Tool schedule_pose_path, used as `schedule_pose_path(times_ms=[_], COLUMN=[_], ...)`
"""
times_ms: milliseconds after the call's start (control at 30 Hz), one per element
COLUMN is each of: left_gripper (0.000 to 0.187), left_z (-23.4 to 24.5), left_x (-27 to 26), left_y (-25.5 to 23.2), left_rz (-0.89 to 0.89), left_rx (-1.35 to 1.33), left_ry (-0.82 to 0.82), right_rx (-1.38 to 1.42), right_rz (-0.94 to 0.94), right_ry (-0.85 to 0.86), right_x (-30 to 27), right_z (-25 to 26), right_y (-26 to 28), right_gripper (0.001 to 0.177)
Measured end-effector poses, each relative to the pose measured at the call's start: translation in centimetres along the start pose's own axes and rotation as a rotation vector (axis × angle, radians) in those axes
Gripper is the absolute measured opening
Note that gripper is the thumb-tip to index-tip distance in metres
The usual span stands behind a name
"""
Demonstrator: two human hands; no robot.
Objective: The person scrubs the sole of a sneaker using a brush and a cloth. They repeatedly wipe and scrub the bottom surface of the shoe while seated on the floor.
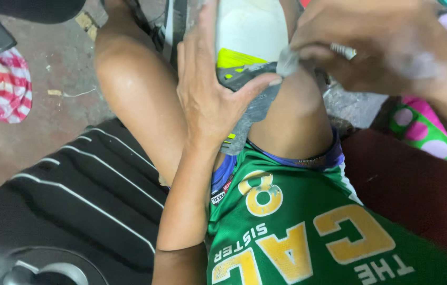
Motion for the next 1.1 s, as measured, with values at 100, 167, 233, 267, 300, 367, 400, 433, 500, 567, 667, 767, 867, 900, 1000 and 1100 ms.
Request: schedule_pose_path(times_ms=[100,167,233,267,300,367,400,433,500,567,667,767,867,900,1000,1100], left_gripper=[0.108,0.108,0.108,0.108,0.108,0.108,0.108,0.108,0.107,0.104,0.103,0.105,0.107,0.107,0.106,0.106], left_z=[0.0,-0.1,0.0,-0.1,-0.2,-0.1,0.0,0.1,-0.1,0.1,0.1,-0.1,-0.2,-0.2,-0.2,-0.1], left_x=[-0.1,-0.3,-0.2,0.2,0.5,-0.1,-0.2,-0.3,0.2,-0.1,0.1,-0.1,-0.5,-0.3,-0.4,0.0], left_y=[-0.1,-0.3,-0.4,-0.3,-0.1,-0.1,0.0,-0.1,0.0,-0.1,-0.2,0.1,0.5,0.7,0.4,0.2], left_rz=[0.003,-0.001,0.001,-0.005,-0.010,0.011,0.010,0.000,-0.045,-0.054,-0.045,-0.013,-0.012,-0.027,-0.063,-0.051], left_rx=[0.023,0.029,0.022,0.015,0.007,0.007,0.013,0.019,0.022,0.005,-0.011,-0.008,0.015,0.028,0.048,0.011], left_ry=[-0.005,0.004,0.007,0.002,-0.003,-0.003,-0.006,-0.004,-0.025,-0.023,-0.024,-0.018,-0.023,-0.030,-0.022,-0.022], right_rx=[-0.206,-0.307,-0.328,-0.300,-0.291,-0.247,-0.240,-0.224,-0.218,-0.218,-0.181,-0.204,-0.216,-0.212,-0.193,-0.201], right_rz=[0.105,0.034,0.045,0.083,0.092,0.079,0.063,0.071,0.076,0.088,0.132,0.146,0.160,0.162,0.115,0.097], right_ry=[-0.036,-0.010,-0.043,-0.085,-0.092,-0.047,-0.017,-0.029,-0.065,-0.026,-0.083,-0.020,-0.025,-0.029,-0.028,-0.159], right_x=[2.1,2.3,2.4,2.6,2.6,2.0,2.0,2.0,1.9,2.7,4.0,3.6,2.0,2.0,2.3,3.8], right_z=[-1.2,-2.0,-2.2,-2.1,-1.8,-1.5,-1.4,-1.4,-1.2,-2.2,-3.0,-1.8,-0.7,-1.0,-2.1,-3.2], right_y=[0.6,0.4,0.1,0.1,0.1,0.9,1.1,1.4,1.4,1.0,1.2,1.2,1.2,0.9,0.7,1.8], right_gripper=[0.015,0.014,0.012,0.010,0.010,0.015,0.018,0.017,0.016,0.013,0.008,0.012,0.011,0.010,0.010,0.013])
Point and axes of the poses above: each hand's wrist, its own x-axis towards the middle knuckle, its own z-axis out of the back of the hand, y = z × x, the point moved 1 cm from there along x, towards the middle knuckle, and after that the axes turned 5 degrees about -x, right-handed, at the moved point
